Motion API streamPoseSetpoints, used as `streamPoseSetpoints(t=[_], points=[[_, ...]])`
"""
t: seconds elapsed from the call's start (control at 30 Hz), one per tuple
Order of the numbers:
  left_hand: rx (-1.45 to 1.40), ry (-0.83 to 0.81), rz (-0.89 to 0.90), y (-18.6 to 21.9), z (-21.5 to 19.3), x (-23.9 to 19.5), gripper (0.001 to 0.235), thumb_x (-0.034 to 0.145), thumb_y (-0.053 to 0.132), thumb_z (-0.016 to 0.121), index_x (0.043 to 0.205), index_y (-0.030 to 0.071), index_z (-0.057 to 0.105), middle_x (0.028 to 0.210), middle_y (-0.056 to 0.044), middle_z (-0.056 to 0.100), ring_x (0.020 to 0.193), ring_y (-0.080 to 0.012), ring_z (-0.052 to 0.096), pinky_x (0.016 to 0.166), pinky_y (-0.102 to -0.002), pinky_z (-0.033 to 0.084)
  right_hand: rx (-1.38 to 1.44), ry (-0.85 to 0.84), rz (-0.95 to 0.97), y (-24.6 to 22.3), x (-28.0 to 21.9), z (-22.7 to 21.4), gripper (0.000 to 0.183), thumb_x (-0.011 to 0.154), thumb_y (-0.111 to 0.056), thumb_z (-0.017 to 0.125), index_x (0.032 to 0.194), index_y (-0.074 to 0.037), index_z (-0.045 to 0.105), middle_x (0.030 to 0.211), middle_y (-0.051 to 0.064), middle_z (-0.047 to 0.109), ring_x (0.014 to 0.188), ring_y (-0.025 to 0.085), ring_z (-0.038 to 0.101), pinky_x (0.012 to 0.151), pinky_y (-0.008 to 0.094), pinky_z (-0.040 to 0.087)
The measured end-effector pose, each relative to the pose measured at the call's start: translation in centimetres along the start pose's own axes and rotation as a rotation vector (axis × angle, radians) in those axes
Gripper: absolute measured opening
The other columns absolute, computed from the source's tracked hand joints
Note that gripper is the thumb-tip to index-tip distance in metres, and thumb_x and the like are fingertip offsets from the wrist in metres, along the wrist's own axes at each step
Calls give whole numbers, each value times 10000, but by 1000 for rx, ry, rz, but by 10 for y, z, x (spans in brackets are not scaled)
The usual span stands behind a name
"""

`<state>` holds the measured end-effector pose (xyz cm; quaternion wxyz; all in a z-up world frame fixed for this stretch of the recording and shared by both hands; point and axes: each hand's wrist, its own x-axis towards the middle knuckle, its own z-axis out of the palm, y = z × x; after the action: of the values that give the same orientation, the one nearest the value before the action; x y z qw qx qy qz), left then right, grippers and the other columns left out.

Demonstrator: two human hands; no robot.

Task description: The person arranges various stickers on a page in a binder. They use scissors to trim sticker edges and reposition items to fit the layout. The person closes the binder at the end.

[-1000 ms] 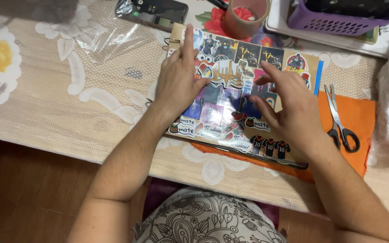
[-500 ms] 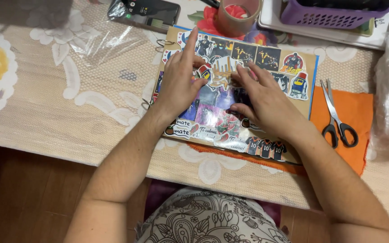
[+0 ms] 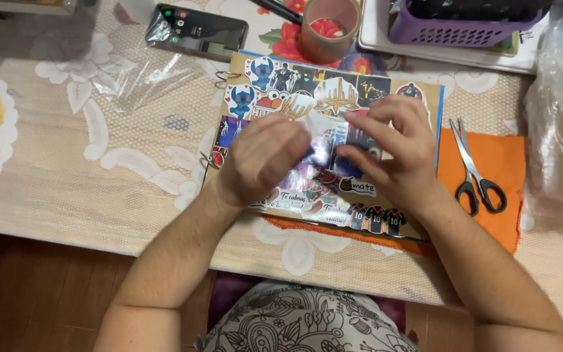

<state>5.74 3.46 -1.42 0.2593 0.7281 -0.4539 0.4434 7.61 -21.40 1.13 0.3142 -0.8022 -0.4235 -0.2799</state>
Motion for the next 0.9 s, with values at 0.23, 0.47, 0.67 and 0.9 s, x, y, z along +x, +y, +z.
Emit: streamPoseSetpoints(t=[0.23, 0.47, 0.67, 0.9], points=[[-73, 68, 125, 20, 3, 7, 274, 1086, -37, 435, 1336, -3, 327, 991, -238, 696, 923, -377, 748, 881, -513, 628, -80, 87, -228, -10, 2, -1, 248, 938, -215, 848, 1140, -128, 734, 919, 35, 579, 938, 280, 551, 835, 426, 485], [-60, 88, 175, 25, 4, 2, 403, 1112, 32, 496, 1446, 39, 272, 1023, -227, 702, 954, -363, 763, 882, -490, 634, -82, 137, -267, -12, 6, 2, 167, 1010, -80, 637, 1041, -147, 787, 847, 33, 569, 869, 273, 533, 780, 422, 474], [5, 78, 111, 30, 3, 12, 203, 1078, 30, 476, 1250, 16, 368, 1131, -239, 716, 1014, -367, 753, 916, -499, 628, -42, 163, -260, -12, 3, 6, 157, 982, -103, 654, 910, -148, 787, 832, 40, 564, 898, 285, 511, 744, 431, 480], [-40, 305, -70, 41, 22, 11, 332, 1009, 48, 591, 1315, 136, 494, 984, -132, 760, 859, -312, 758, 841, -488, 635, 29, 108, -156, -2, -16, 10, 151, 899, -40, 760, 973, -161, 813, 896, 38, 638, 969, 311, 591, 929, 516, 511]])
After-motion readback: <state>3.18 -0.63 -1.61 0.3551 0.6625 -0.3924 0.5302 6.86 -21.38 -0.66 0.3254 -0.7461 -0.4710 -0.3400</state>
